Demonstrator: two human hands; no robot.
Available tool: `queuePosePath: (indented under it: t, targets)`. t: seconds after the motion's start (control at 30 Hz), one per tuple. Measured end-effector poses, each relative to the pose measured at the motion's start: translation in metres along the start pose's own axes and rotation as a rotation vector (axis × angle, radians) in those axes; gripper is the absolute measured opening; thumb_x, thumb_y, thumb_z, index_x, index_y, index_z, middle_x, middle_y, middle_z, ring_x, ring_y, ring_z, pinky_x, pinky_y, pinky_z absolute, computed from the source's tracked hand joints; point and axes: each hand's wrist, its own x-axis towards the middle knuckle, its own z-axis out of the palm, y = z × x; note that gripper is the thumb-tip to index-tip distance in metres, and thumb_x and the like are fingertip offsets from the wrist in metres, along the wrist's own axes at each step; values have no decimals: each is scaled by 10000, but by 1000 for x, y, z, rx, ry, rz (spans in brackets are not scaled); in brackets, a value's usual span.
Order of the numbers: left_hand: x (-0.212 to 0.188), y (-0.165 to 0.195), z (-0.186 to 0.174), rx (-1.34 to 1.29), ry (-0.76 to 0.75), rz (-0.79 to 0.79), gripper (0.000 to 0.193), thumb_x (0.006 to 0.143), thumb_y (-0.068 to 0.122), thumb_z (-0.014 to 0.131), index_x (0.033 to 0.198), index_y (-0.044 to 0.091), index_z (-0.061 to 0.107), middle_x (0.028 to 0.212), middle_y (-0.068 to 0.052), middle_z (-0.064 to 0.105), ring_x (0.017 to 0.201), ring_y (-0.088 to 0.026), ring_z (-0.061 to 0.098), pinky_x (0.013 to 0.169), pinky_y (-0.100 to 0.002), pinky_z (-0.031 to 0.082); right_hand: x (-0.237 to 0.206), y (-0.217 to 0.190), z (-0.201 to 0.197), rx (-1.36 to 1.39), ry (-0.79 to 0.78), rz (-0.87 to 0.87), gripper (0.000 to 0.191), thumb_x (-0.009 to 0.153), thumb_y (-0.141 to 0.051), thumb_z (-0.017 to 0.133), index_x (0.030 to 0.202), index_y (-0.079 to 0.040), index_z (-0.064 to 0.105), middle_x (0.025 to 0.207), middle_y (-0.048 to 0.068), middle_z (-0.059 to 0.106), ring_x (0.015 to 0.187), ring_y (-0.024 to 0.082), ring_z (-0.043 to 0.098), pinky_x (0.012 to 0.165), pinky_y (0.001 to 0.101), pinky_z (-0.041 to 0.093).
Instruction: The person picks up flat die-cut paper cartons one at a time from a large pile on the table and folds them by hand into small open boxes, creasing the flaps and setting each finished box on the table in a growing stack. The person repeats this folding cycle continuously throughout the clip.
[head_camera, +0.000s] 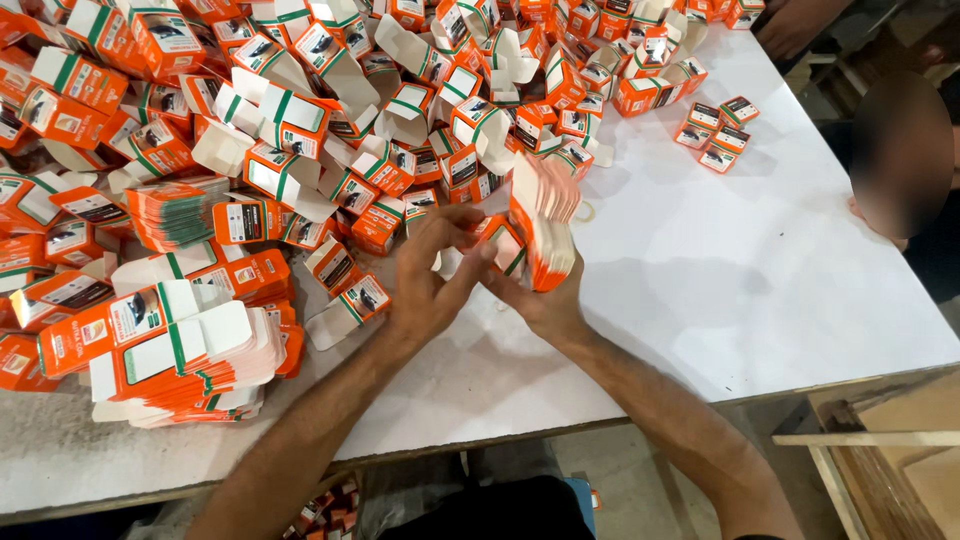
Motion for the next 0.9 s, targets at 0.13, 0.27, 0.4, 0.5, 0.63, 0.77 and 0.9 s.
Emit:
queuePosePath:
  t: [0.13, 0.27, 0.4, 0.5, 0.63, 0.77, 0.9]
  targets:
    - [20, 7, -27, -315, 192, -363, 269, 944, 67, 726, 1173, 15, 595, 1139, -210, 651, 1013, -287, 658, 916, -454, 536, 1, 2, 1, -119, 25, -244, 635, 936, -222, 811, 1419, 27, 483, 1378, 126, 593, 1281, 220, 605, 1128, 391, 508]
    - [28, 11, -33, 174, 227, 117, 577, 797, -107, 582, 1359, -18, 489, 1510, -236, 366, 1416, -339, 403, 1154, -471, 379, 6, 13, 0, 98, 9, -142, 526, 1008, -243, 771, 1401, 28, 549, 1282, 128, 618, 1210, 227, 623, 1145, 427, 524]
    - [14, 9, -6, 296, 66, 171, 541, 897, -34, 720, 1398, 20, 523, 1466, -174, 471, 1401, -365, 455, 1172, -468, 401, 4, 21, -4, 474, -115, 224, 564, 942, -263, 738, 1380, 11, 512, 1273, 144, 625, 1166, 264, 642, 1000, 473, 570]
    - [9, 3, 1, 355, -21, 182, 473, 897, 21, 773, 1317, 19, 557, 1351, -173, 517, 1275, -378, 482, 1079, -470, 416, -2, 25, -9, 547, -236, 351, 582, 930, -245, 728, 1404, -2, 494, 1244, 148, 628, 1124, 266, 637, 936, 457, 555]
    - [8, -3, -7, 277, -84, 162, 217, 939, -21, 746, 1075, 70, 604, 1182, -85, 643, 1109, -286, 591, 965, -412, 482, -2, 33, -8, 627, -269, 436, 569, 935, -236, 738, 1382, 30, 504, 1206, 173, 634, 1047, 319, 654, 880, 504, 554]
    - [1, -1, -7, -17, -33, 50, 145, 953, -78, 610, 1025, 32, 547, 1261, -152, 611, 1121, -250, 602, 819, -334, 582, 6, 32, -14, 846, -183, 593, 612, 866, -297, 728, 1343, 32, 535, 1264, 171, 652, 1204, 310, 666, 1105, 520, 545]
    - [-2, -1, -4, -55, -7, 78, 233, 1058, 27, 580, 1270, 45, 485, 1185, -115, 618, 1058, -183, 616, 946, -340, 517, 9, 28, -16, 776, -209, 499, 573, 885, -247, 747, 1350, 30, 558, 1256, 182, 668, 1175, 322, 666, 1062, 487, 554]
